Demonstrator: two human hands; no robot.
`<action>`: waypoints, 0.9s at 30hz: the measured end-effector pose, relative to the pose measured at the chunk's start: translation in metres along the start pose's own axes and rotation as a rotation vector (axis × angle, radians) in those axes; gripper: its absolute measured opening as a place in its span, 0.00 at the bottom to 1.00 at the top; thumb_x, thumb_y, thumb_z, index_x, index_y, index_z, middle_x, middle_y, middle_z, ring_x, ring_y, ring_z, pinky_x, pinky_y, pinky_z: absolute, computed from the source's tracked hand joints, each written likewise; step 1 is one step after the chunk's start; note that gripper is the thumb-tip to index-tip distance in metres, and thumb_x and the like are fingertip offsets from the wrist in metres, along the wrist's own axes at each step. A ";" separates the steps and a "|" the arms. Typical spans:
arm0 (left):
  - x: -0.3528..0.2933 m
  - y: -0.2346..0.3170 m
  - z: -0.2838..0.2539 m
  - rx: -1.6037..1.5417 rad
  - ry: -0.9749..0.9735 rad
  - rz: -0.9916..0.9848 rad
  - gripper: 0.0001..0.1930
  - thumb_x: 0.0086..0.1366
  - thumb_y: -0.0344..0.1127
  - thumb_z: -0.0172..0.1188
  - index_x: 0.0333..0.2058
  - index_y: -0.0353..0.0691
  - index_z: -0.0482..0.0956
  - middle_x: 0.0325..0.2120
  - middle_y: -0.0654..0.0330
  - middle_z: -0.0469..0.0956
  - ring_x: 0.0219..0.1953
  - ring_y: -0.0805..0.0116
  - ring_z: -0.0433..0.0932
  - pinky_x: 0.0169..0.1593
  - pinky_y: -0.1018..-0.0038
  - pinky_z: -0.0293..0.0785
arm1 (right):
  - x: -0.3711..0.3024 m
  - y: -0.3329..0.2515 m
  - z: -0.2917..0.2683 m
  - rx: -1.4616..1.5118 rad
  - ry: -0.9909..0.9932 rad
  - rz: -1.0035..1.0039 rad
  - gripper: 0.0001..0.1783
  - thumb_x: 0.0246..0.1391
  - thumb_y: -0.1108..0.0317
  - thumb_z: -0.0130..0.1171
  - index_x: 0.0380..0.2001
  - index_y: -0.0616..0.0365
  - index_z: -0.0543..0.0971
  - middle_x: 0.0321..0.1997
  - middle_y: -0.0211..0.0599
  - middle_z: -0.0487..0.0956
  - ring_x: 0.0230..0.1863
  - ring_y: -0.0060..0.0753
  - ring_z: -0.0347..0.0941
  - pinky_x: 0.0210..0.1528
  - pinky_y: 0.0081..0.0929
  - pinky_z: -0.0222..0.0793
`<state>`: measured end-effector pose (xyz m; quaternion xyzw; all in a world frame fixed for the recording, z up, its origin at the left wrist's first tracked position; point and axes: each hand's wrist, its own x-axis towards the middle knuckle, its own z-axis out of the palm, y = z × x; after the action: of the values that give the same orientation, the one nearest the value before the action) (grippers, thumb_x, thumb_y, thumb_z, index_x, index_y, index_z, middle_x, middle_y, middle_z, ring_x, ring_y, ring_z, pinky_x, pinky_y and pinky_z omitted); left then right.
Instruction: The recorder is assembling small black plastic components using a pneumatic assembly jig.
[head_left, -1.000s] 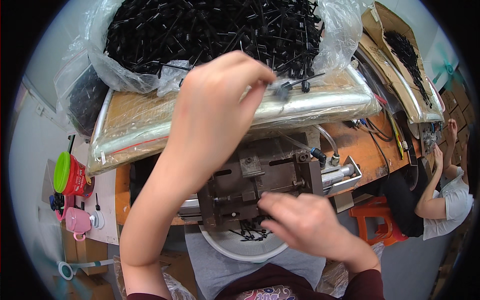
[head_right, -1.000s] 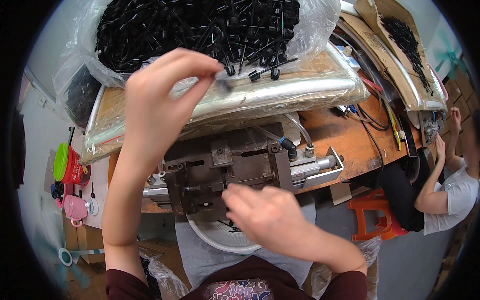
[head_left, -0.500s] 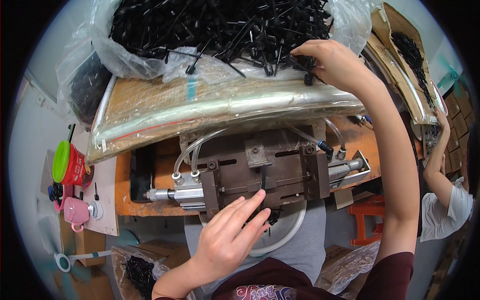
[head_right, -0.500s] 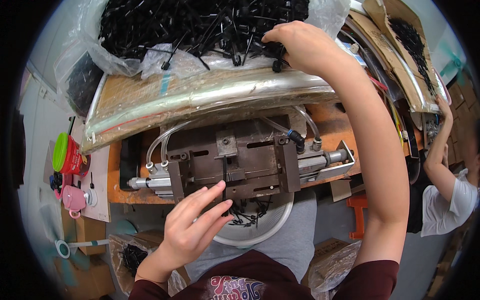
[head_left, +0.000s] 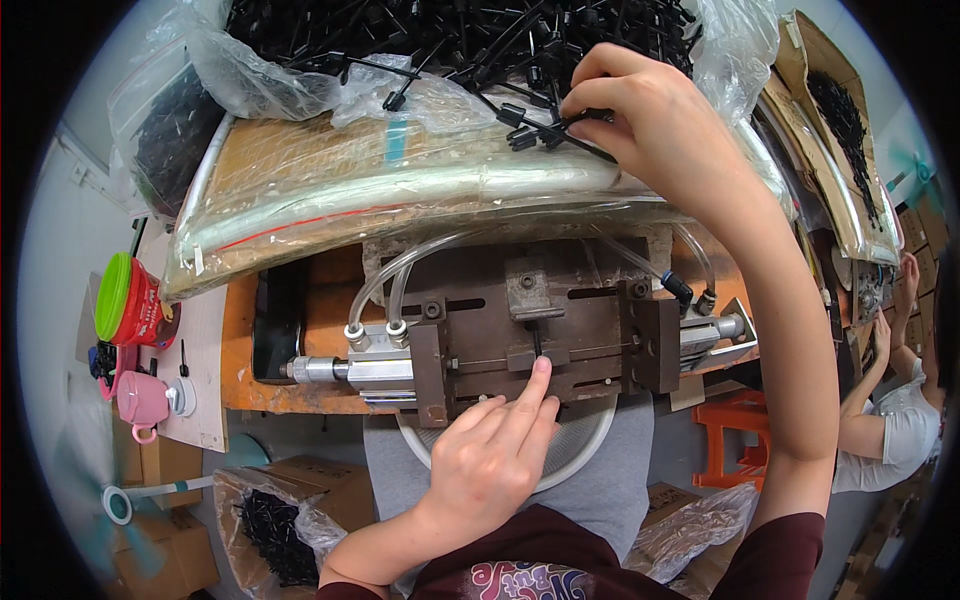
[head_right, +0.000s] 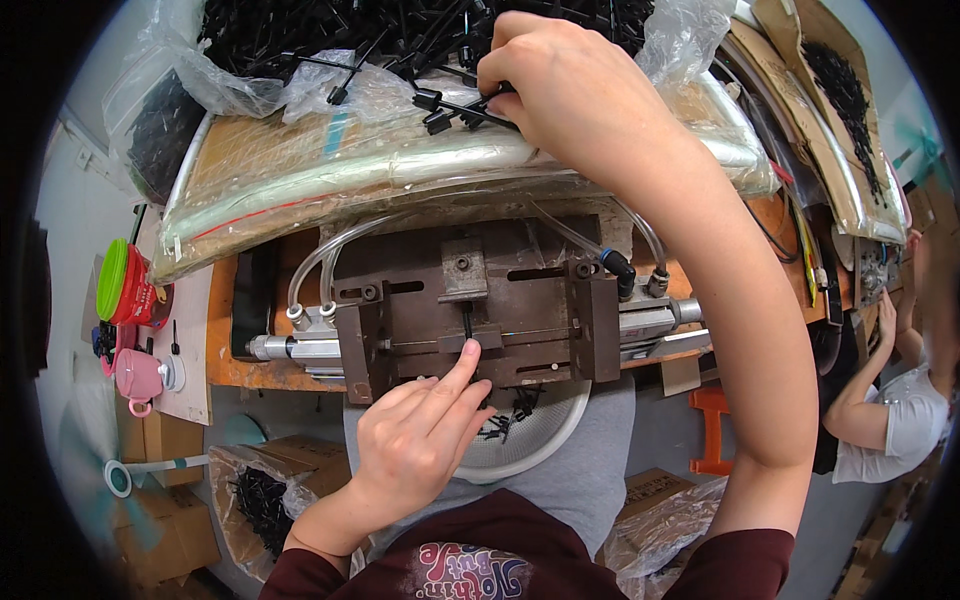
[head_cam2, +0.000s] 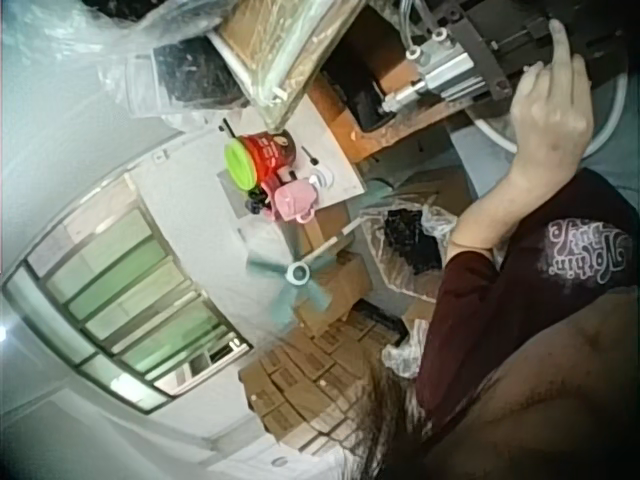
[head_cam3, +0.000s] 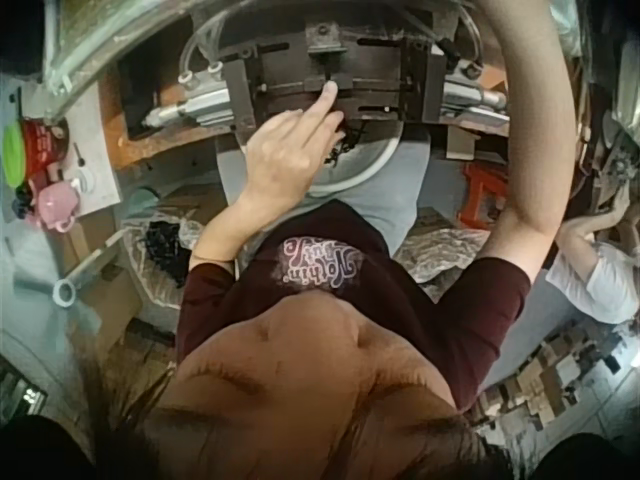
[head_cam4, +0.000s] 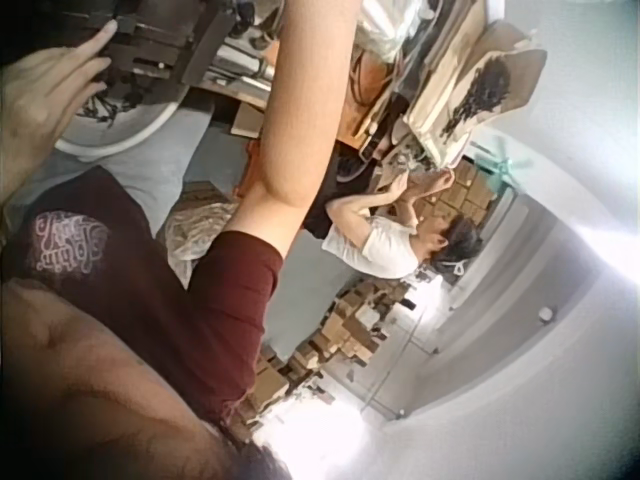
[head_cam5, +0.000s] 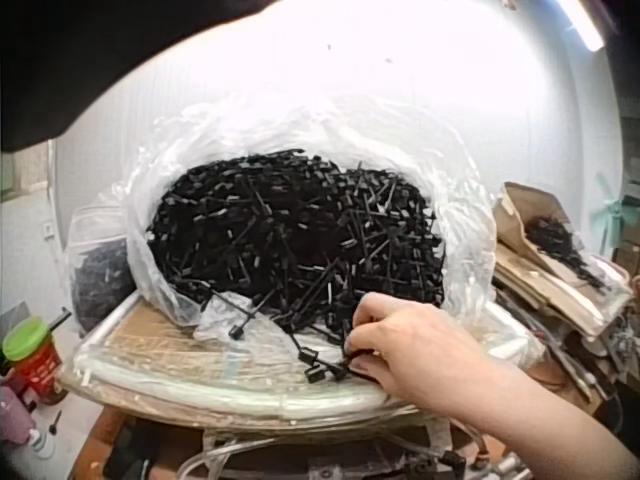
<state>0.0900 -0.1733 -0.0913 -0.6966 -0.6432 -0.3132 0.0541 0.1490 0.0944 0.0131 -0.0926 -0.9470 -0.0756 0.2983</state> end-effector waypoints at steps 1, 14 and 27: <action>0.000 0.000 0.000 0.000 -0.010 -0.010 0.14 0.50 0.31 0.72 0.37 0.34 0.84 0.50 0.48 0.81 0.29 0.63 0.83 0.36 0.73 0.79 | 0.000 0.000 0.000 -0.015 0.042 -0.020 0.08 0.51 0.72 0.68 0.35 0.61 0.84 0.35 0.37 0.79 0.34 0.39 0.77 0.38 0.34 0.74; 0.029 -0.009 -0.048 -0.197 -0.032 -0.044 0.15 0.53 0.31 0.72 0.41 0.37 0.85 0.46 0.52 0.84 0.31 0.63 0.84 0.37 0.74 0.79 | -0.066 -0.064 -0.060 0.694 0.152 0.566 0.20 0.60 0.76 0.58 0.56 0.66 0.77 0.51 0.43 0.78 0.43 0.26 0.80 0.40 0.19 0.76; 0.170 -0.099 -0.038 0.051 0.163 0.094 0.15 0.57 0.28 0.66 0.45 0.38 0.84 0.41 0.51 0.84 0.45 0.50 0.82 0.51 0.65 0.77 | -0.159 -0.163 -0.006 0.364 -0.158 0.177 0.12 0.48 0.75 0.61 0.37 0.67 0.77 0.60 0.59 0.75 0.35 0.35 0.81 0.40 0.28 0.78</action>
<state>-0.0202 -0.0282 -0.0079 -0.6967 -0.6109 -0.3496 0.1386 0.2447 -0.0860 -0.0882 -0.1257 -0.9536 0.1308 0.2404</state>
